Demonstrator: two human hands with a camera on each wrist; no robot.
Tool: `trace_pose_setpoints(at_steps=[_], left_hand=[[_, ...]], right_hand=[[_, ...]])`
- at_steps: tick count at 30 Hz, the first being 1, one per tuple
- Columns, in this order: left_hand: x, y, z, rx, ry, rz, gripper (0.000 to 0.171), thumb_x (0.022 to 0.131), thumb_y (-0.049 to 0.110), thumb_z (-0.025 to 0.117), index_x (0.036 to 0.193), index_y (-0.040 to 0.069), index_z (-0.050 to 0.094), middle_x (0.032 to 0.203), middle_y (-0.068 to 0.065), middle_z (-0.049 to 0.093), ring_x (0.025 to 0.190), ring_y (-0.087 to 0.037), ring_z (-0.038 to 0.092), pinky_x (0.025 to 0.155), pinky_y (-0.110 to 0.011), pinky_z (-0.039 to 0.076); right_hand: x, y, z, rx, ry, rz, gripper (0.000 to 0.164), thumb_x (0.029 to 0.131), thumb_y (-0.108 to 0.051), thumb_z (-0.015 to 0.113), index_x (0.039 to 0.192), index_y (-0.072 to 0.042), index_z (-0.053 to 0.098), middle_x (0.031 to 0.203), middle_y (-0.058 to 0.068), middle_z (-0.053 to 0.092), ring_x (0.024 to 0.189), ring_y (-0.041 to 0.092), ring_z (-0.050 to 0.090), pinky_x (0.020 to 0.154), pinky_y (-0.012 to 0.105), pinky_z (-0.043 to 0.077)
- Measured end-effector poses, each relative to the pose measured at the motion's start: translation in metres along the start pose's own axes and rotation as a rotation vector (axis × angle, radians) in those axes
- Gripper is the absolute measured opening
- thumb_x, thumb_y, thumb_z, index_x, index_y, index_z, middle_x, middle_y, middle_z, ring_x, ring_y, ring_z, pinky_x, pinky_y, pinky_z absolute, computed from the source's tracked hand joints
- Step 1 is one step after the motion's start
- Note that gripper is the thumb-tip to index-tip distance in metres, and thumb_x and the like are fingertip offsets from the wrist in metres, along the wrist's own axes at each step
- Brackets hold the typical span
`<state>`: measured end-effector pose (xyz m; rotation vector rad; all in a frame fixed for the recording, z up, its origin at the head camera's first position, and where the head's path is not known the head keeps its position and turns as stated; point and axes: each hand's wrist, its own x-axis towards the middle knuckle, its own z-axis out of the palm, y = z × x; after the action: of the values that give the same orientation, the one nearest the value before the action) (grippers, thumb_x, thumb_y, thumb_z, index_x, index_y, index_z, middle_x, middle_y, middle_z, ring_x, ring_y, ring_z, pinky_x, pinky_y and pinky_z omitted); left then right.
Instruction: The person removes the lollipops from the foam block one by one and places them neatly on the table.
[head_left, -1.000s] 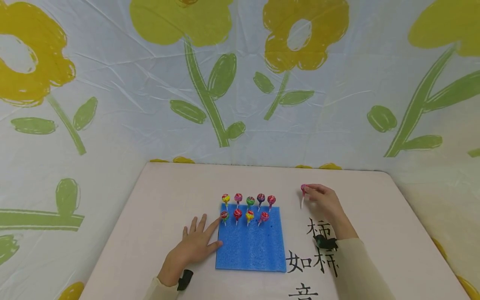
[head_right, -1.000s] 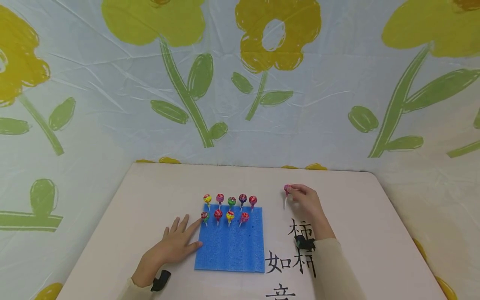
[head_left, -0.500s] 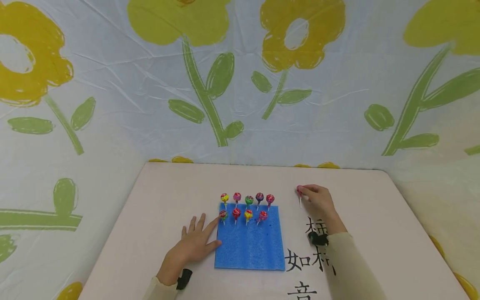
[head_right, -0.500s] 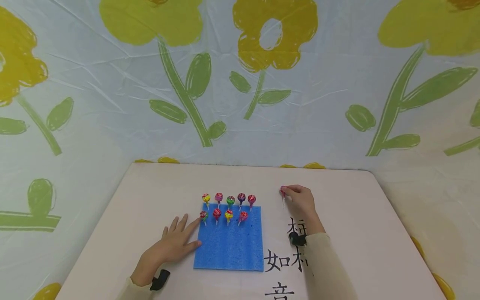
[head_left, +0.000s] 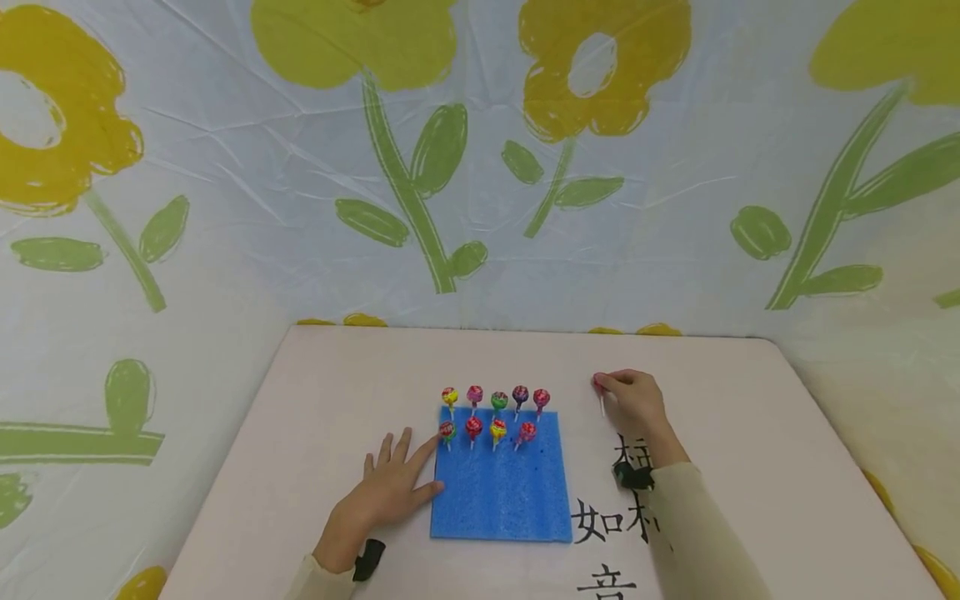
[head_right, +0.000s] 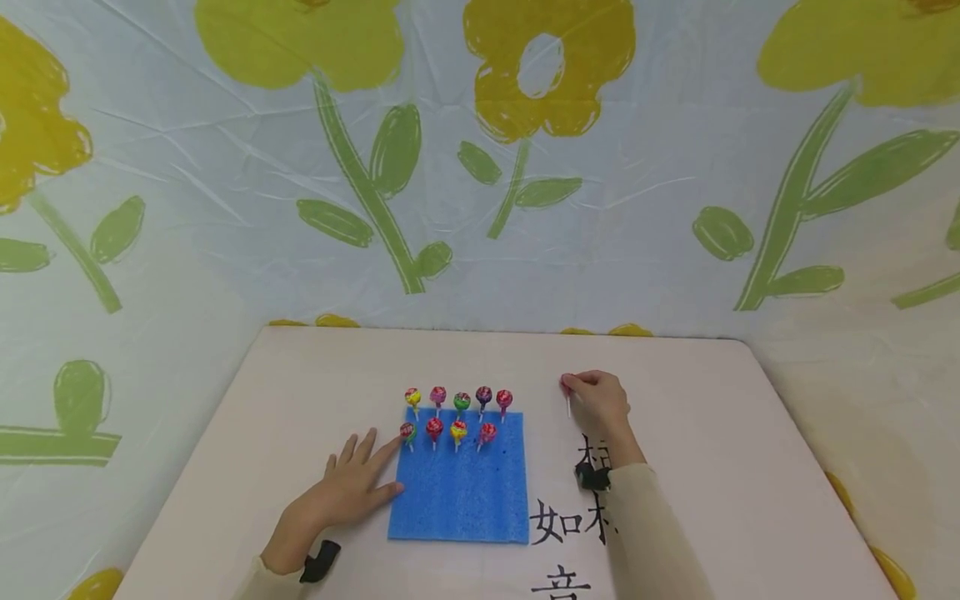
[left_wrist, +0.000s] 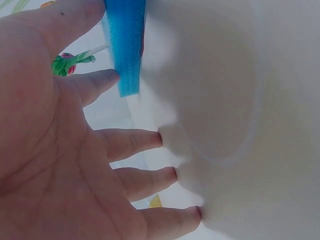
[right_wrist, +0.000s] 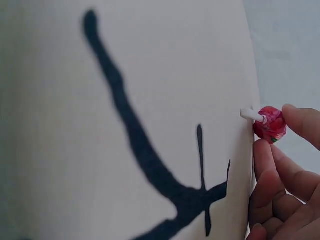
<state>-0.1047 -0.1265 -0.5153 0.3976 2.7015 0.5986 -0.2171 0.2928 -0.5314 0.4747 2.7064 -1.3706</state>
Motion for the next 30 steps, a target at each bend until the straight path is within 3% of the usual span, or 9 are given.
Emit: trace_pose_setpoints(at_steps=[11, 19, 24, 27, 30], left_hand=[[-0.001, -0.001, 0.003, 0.000, 0.000, 0.001, 0.071, 0.096, 0.049, 0.062, 0.156, 0.021, 0.036, 0.160, -0.027, 0.020, 0.145, -0.055, 0.011, 0.104, -0.078, 0.012], [-0.001, -0.002, 0.001, -0.010, 0.010, 0.006, 0.070, 0.097, 0.048, 0.062, 0.156, 0.021, 0.036, 0.161, -0.027, 0.020, 0.145, -0.054, 0.011, 0.105, -0.077, 0.012], [-0.002, -0.002, 0.000, -0.007, 0.004, -0.005, 0.071, 0.097, 0.048, 0.062, 0.157, 0.021, 0.035, 0.161, -0.026, 0.020, 0.145, -0.054, 0.010, 0.105, -0.077, 0.011], [-0.002, -0.001, 0.000, -0.002, 0.003, -0.004, 0.071, 0.097, 0.048, 0.062, 0.157, 0.022, 0.035, 0.161, -0.026, 0.020, 0.145, -0.054, 0.010, 0.106, -0.077, 0.012], [-0.002, -0.001, 0.000, 0.002, 0.004, 0.004, 0.070, 0.097, 0.049, 0.061, 0.157, 0.022, 0.035, 0.161, -0.026, 0.020, 0.145, -0.054, 0.011, 0.106, -0.077, 0.012]], right_hand=[[-0.005, 0.003, -0.005, 0.016, -0.032, 0.001, 0.058, 0.098, -0.049, 0.061, 0.124, 0.002, 0.064, 0.126, 0.023, 0.060, 0.118, 0.040, 0.051, 0.103, 0.057, 0.039], [-0.014, -0.002, -0.010, 0.102, -0.013, 0.000, 0.057, 0.101, -0.047, 0.056, 0.134, 0.000, 0.057, 0.130, 0.021, 0.057, 0.112, 0.034, 0.055, 0.094, 0.046, 0.048], [-0.039, -0.020, -0.010, 0.194, 0.030, -0.116, 0.051, 0.101, -0.040, 0.060, 0.134, -0.002, 0.059, 0.127, 0.019, 0.059, 0.111, 0.038, 0.057, 0.096, 0.047, 0.044], [-0.057, -0.030, -0.008, 0.260, 0.011, -0.182, 0.049, 0.100, -0.039, 0.062, 0.134, -0.003, 0.059, 0.126, 0.018, 0.062, 0.112, 0.038, 0.058, 0.101, 0.049, 0.041], [-0.073, -0.036, -0.004, 0.328, -0.027, -0.227, 0.050, 0.099, -0.040, 0.064, 0.133, -0.004, 0.060, 0.128, 0.015, 0.063, 0.115, 0.033, 0.060, 0.104, 0.040, 0.042]])
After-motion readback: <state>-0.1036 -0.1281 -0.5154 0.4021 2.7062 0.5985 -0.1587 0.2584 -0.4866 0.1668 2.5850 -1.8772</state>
